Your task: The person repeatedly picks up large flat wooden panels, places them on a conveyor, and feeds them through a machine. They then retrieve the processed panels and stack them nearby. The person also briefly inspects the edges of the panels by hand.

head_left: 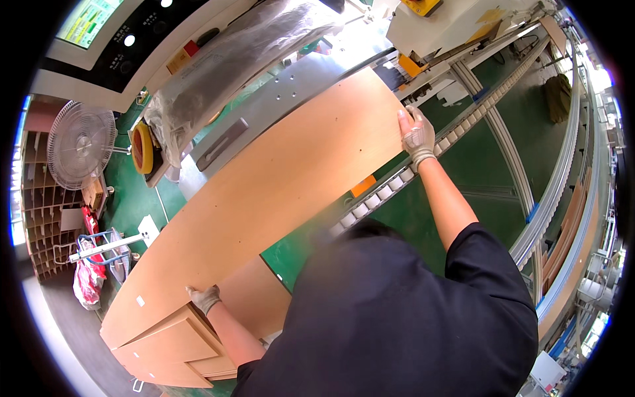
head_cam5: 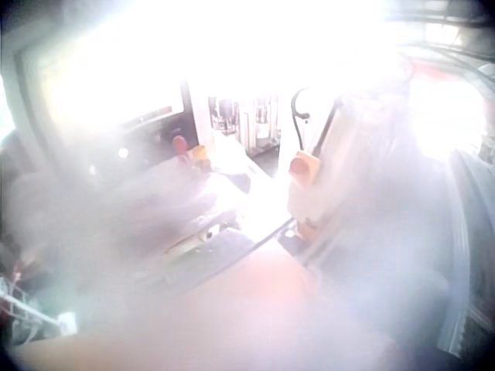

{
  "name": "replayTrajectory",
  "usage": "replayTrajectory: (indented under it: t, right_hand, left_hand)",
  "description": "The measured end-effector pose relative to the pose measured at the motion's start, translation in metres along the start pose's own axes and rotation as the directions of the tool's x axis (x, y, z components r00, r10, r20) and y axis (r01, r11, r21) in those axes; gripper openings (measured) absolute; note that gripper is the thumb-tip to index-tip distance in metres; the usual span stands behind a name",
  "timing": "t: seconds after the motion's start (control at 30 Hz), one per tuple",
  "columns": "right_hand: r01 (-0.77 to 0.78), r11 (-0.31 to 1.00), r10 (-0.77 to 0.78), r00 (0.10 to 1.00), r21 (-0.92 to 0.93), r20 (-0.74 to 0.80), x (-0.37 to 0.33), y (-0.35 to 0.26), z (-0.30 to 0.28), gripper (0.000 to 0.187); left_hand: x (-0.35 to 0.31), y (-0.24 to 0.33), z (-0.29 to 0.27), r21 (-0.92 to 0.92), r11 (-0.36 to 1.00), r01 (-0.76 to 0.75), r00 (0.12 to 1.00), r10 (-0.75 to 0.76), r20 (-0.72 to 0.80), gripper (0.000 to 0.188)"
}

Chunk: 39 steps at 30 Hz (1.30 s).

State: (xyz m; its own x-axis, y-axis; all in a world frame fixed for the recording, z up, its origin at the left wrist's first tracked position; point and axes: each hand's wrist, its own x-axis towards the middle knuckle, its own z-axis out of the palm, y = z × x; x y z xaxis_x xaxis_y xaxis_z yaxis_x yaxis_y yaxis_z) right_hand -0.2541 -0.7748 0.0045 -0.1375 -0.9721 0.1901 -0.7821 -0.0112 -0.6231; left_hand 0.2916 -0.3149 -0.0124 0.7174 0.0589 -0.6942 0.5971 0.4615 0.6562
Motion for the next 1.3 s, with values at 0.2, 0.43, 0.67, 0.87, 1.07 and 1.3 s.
replayTrajectory:
  t: [0.2,0.43,0.67,0.87,1.07,1.3]
  right_hand:
    - [-0.137,0.984,0.138,0.99,0.113,0.004,0.009,-0.005,-0.014,0.041]
    - [0.005,0.997,-0.006,1.0,0.074,0.013,0.035,0.014,0.006,0.039]
    - [0.034,0.99,-0.057,0.984,0.14,0.168,0.073,0.086,0.024,0.039]
    - [-0.342,0.886,0.337,0.939,0.313,0.07,0.073,0.095,0.034,0.041]
    - [-0.525,0.093,0.22,0.839,0.846,0.497,0.006,0.033,0.057,0.057]
    - [-0.533,-0.095,0.438,0.736,0.841,0.516,-0.022,-0.023,0.048,0.062]
  left_hand:
    - [0.005,-0.022,-0.018,0.341,0.902,-0.266,0.944,0.172,0.282,0.041]
    - [0.025,-0.021,-0.032,0.134,0.99,-0.05,0.889,-0.017,0.458,0.042]
    - [-0.02,-0.045,-0.021,0.424,0.795,-0.434,0.842,0.191,0.504,0.046]
    - [-0.052,-0.053,-0.013,0.421,0.51,-0.75,0.655,0.477,0.587,0.054]
    - [0.009,-0.017,-0.032,0.035,0.947,-0.321,0.897,0.292,0.332,0.052]
    - [0.033,-0.001,-0.04,-0.072,0.997,0.023,0.938,0.003,0.346,0.044]
